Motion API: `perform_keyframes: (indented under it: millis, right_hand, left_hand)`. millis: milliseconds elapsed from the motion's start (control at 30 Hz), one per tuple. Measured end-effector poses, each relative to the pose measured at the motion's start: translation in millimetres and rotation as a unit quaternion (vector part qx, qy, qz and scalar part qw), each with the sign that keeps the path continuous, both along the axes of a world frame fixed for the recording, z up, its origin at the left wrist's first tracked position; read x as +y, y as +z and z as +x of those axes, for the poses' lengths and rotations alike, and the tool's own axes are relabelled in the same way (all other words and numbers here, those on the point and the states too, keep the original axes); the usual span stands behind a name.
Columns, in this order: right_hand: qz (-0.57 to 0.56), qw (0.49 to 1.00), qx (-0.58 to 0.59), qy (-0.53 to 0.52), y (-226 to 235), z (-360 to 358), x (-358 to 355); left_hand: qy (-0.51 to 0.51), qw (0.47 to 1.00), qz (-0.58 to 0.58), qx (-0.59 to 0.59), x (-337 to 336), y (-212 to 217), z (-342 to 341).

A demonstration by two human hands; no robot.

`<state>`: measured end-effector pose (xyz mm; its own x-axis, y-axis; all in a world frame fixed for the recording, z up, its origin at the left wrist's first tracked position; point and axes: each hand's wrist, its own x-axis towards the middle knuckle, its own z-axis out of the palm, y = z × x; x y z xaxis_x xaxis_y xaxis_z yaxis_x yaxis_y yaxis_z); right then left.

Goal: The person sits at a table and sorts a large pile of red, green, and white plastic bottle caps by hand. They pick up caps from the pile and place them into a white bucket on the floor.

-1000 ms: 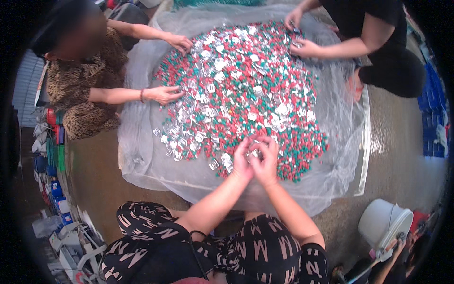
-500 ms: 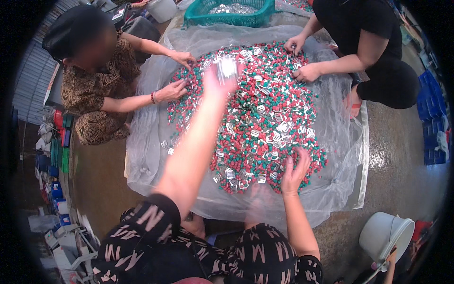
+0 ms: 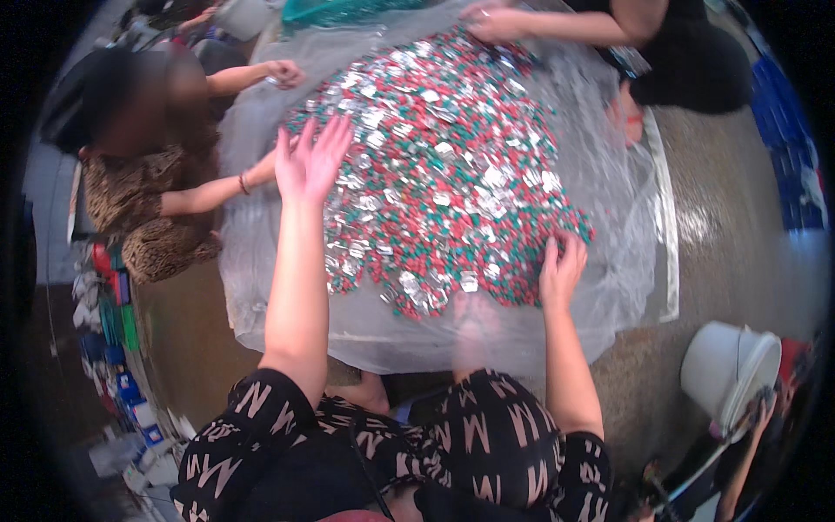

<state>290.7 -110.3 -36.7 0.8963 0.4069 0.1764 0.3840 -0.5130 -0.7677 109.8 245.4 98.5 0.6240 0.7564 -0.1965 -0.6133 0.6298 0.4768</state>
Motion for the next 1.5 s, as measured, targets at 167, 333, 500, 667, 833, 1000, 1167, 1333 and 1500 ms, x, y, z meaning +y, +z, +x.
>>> perform_keyframes:
  millis: [167,333,500,667,833,1000,1167,1333,1500]
  right_hand:
    - [-0.146,0.985,-0.008,-0.089,-38,21,-26]
    - [-0.229,0.97,-0.057,0.054,-33,5,-25]
    - [-0.245,0.967,-0.037,0.067,-31,24,-39]
    - [-0.221,0.975,0.019,0.032,-46,21,-50]
    - [-0.251,0.966,0.054,-0.007,-30,13,-23]
    - [-0.143,0.987,0.013,-0.068,-47,22,-30]
    - [-0.055,0.991,0.093,-0.082,-55,36,-37]
    - [-0.233,0.97,0.024,-0.062,-46,21,-28]
    - [-0.246,0.965,0.072,-0.056,-38,30,-29]
  left_hand:
    - [-0.077,0.908,0.144,0.386,-124,-107,-56]
    - [-0.163,0.595,0.628,0.475,-229,-130,-55]
    - [-0.133,0.412,0.73,0.528,-201,-149,-55]
    - [-0.055,0.382,0.619,0.684,-183,-131,-23]
    - [-0.157,0.406,0.79,0.432,-212,-132,40]
    - [-0.258,0.36,0.733,0.516,-187,-128,26]
    - [-0.27,0.352,0.634,0.634,-149,-107,-44]
    - [-0.112,0.349,0.594,0.716,-139,-95,-57]
    - [-0.117,0.44,0.683,0.571,-159,-136,-4]
